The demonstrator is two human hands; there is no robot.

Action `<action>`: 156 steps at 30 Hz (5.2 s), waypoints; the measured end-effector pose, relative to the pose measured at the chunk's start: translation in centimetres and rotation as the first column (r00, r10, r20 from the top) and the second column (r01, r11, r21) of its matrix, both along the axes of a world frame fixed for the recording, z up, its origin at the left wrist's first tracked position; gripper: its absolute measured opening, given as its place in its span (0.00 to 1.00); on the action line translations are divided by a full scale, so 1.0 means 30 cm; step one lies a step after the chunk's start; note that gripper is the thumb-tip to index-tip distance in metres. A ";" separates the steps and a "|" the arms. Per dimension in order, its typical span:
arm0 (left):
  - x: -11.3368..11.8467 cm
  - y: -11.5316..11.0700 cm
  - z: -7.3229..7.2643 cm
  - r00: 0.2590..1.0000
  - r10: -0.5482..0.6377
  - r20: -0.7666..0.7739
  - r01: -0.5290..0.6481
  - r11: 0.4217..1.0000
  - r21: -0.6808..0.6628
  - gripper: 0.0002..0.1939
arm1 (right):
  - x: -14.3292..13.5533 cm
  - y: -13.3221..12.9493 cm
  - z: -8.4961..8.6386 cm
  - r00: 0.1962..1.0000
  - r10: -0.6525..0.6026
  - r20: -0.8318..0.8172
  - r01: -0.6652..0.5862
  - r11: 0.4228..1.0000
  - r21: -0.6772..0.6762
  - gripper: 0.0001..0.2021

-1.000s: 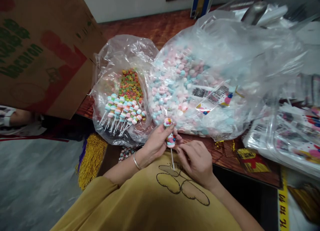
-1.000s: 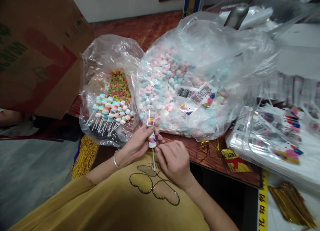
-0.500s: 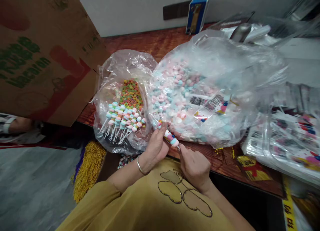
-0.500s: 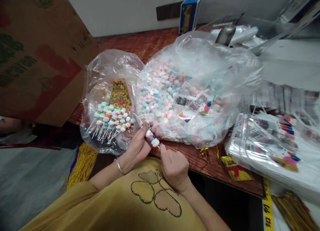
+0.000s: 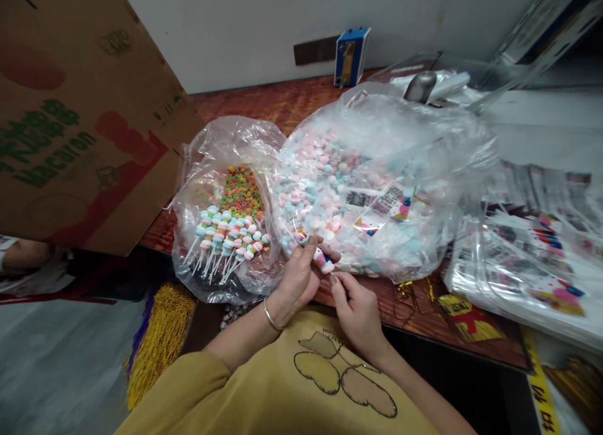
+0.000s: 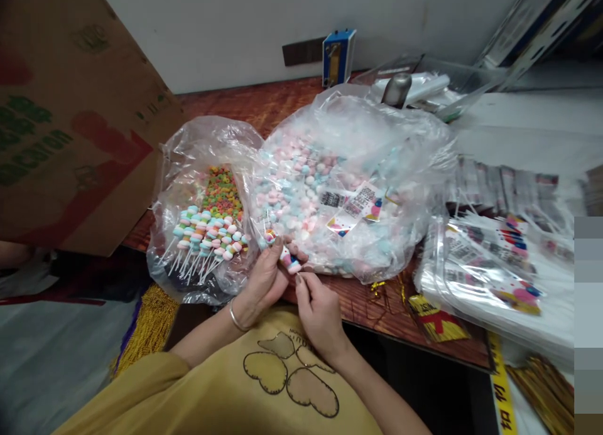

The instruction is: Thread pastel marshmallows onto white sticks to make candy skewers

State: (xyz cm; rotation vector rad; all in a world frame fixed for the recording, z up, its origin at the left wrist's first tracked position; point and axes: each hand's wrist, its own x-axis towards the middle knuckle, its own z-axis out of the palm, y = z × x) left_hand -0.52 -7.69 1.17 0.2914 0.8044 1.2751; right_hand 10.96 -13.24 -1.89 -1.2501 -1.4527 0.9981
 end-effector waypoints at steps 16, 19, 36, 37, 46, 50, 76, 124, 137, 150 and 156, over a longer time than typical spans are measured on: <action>0.030 0.052 0.039 0.998 0.045 0.049 -0.048 0.997 0.056 0.24 | -0.015 0.028 0.024 0.829 0.002 -0.560 -0.260 0.888 -0.381 0.15; 0.063 0.030 0.018 1.000 0.024 0.001 -0.024 0.998 0.062 0.24 | -0.032 0.043 0.028 0.673 -0.129 -0.728 -0.333 0.826 -0.455 0.16; -0.015 0.130 0.088 0.998 -0.044 0.034 0.048 0.991 -0.125 0.14 | 0.040 0.042 0.026 0.987 -0.038 0.155 0.005 0.978 0.209 0.09; -0.015 0.130 0.085 0.996 -0.062 0.063 0.072 0.984 -0.163 0.13 | 0.043 0.040 0.019 0.961 -0.088 0.263 0.003 0.951 0.308 0.08; 0.028 0.055 0.047 0.999 -0.002 0.037 0.003 1.000 -0.024 0.17 | 0.022 0.032 0.023 0.969 -0.149 0.199 0.099 0.966 0.239 0.09; 0.014 0.048 0.035 0.997 -0.024 0.076 0.023 1.000 0.010 0.19 | 0.019 0.035 0.019 0.989 -0.110 0.096 0.101 0.990 0.094 0.10; -0.023 0.010 0.030 0.960 -0.191 -0.203 0.174 0.980 -0.099 0.28 | 0.090 0.046 0.037 0.823 -0.126 0.553 -0.290 0.745 0.601 0.10; -0.019 -0.047 0.005 0.975 -0.170 -0.145 0.143 0.973 -0.182 0.26 | 0.083 0.023 -0.019 0.797 -0.182 0.576 -0.331 0.666 0.668 0.10; -0.044 -0.029 0.016 0.982 0.048 -0.181 -0.066 0.993 -0.096 0.27 | 0.053 -0.040 -0.034 0.936 0.310 0.169 -0.322 0.945 0.049 0.07; 0.050 -0.039 0.017 0.983 0.014 -0.183 -0.005 0.999 0.051 0.24 | -0.015 0.012 -0.004 0.903 0.004 0.429 -0.050 0.994 0.096 0.19; -0.023 0.022 0.044 0.996 0.048 -0.076 -0.043 0.997 0.063 0.28 | -0.003 0.018 0.014 0.823 -0.199 0.533 -0.066 0.897 0.437 0.18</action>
